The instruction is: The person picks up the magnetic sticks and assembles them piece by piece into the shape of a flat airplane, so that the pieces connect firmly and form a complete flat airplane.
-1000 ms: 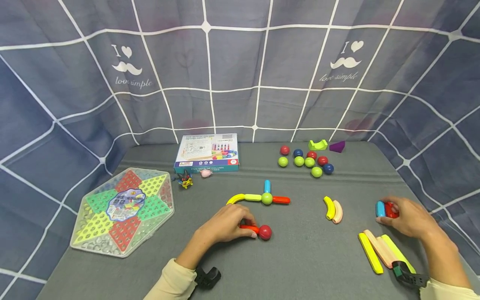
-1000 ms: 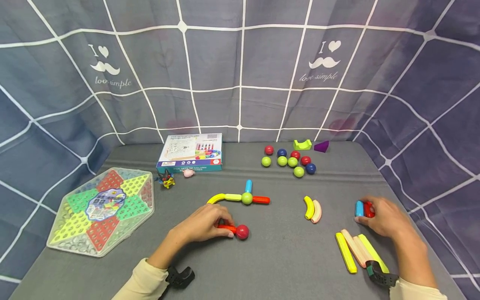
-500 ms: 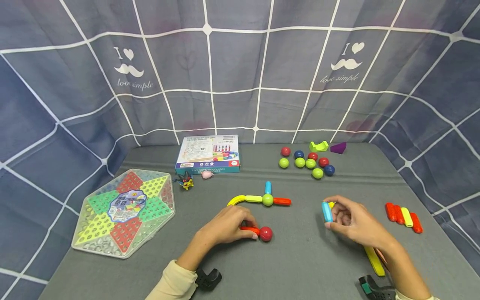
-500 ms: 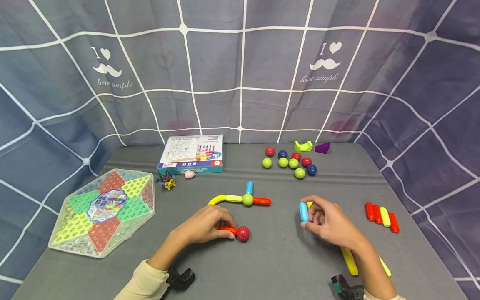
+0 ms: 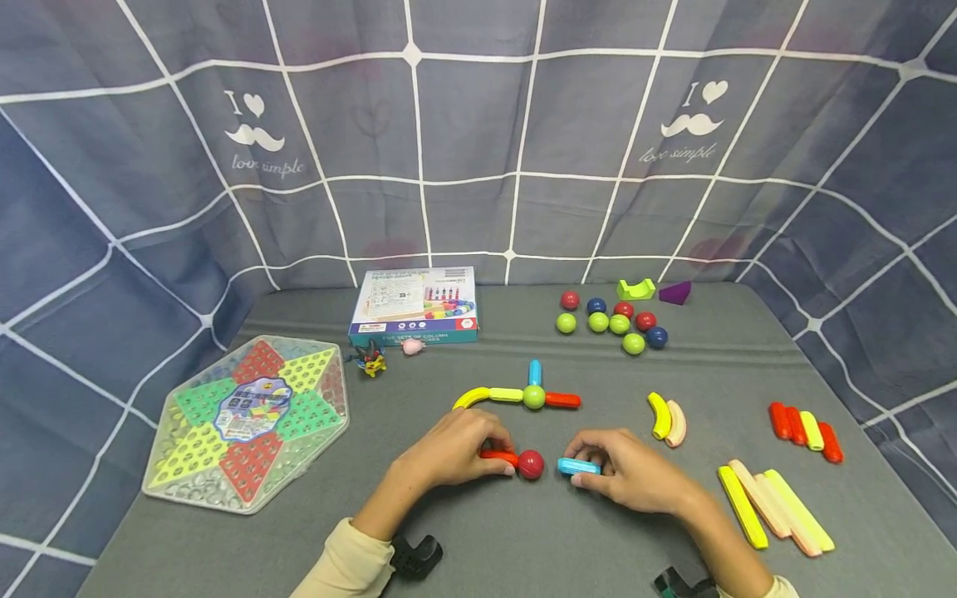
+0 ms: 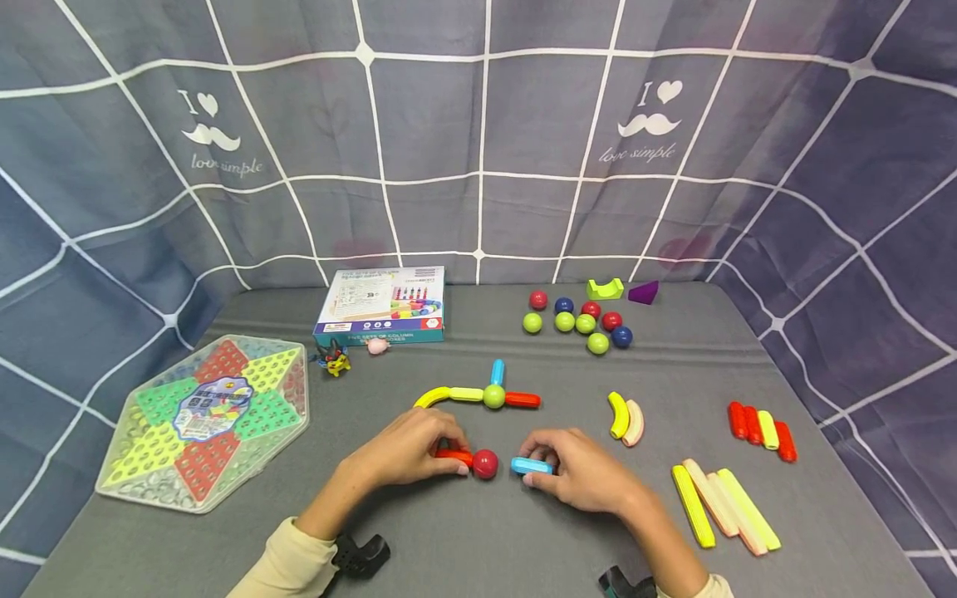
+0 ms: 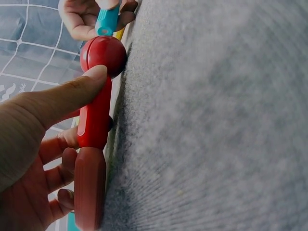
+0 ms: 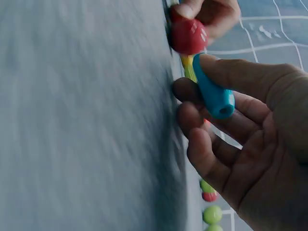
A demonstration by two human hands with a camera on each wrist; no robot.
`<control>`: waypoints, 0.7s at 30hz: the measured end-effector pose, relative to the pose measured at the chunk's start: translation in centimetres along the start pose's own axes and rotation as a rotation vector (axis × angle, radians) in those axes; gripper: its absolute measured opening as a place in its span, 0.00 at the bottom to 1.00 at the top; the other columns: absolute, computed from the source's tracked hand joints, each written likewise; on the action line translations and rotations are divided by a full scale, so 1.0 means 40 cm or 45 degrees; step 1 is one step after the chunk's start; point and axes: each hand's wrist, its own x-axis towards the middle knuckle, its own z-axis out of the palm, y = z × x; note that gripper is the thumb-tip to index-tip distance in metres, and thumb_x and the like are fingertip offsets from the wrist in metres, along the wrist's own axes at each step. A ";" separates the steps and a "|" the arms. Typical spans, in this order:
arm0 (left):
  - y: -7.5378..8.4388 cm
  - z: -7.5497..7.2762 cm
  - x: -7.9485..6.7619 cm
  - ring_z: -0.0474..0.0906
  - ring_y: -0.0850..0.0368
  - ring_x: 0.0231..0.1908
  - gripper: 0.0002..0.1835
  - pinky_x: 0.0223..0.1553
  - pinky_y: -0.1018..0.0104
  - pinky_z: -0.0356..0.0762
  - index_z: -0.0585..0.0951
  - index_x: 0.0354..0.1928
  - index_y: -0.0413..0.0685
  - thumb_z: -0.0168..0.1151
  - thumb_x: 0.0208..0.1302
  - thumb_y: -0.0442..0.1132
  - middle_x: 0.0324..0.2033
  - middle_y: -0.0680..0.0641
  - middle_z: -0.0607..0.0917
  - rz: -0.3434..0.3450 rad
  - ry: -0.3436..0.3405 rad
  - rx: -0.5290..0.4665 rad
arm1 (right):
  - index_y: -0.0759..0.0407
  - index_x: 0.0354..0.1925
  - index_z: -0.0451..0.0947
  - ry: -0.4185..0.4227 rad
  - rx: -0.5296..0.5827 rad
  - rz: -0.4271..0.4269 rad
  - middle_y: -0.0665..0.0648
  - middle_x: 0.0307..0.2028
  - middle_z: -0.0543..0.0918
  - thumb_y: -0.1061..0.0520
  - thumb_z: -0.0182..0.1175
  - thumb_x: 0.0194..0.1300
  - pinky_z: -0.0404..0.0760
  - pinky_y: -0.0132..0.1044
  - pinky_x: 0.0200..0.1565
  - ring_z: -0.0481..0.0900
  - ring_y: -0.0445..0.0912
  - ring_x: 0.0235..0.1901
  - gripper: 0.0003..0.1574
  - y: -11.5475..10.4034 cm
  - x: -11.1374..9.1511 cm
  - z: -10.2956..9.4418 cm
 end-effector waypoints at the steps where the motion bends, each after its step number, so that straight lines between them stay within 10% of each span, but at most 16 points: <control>1: 0.000 0.000 0.000 0.74 0.67 0.32 0.12 0.34 0.74 0.68 0.85 0.36 0.58 0.69 0.54 0.55 0.32 0.62 0.81 -0.002 0.001 0.001 | 0.45 0.39 0.79 0.008 -0.010 -0.011 0.43 0.28 0.80 0.54 0.68 0.59 0.74 0.32 0.26 0.75 0.37 0.24 0.10 -0.004 0.005 0.007; 21: 0.028 0.032 0.015 0.67 0.68 0.32 0.18 0.37 0.70 0.66 0.84 0.42 0.62 0.63 0.56 0.63 0.30 0.64 0.77 -0.020 0.062 0.080 | 0.47 0.40 0.80 0.130 -0.145 -0.123 0.42 0.29 0.76 0.53 0.68 0.58 0.72 0.30 0.26 0.72 0.36 0.23 0.10 -0.003 0.030 0.035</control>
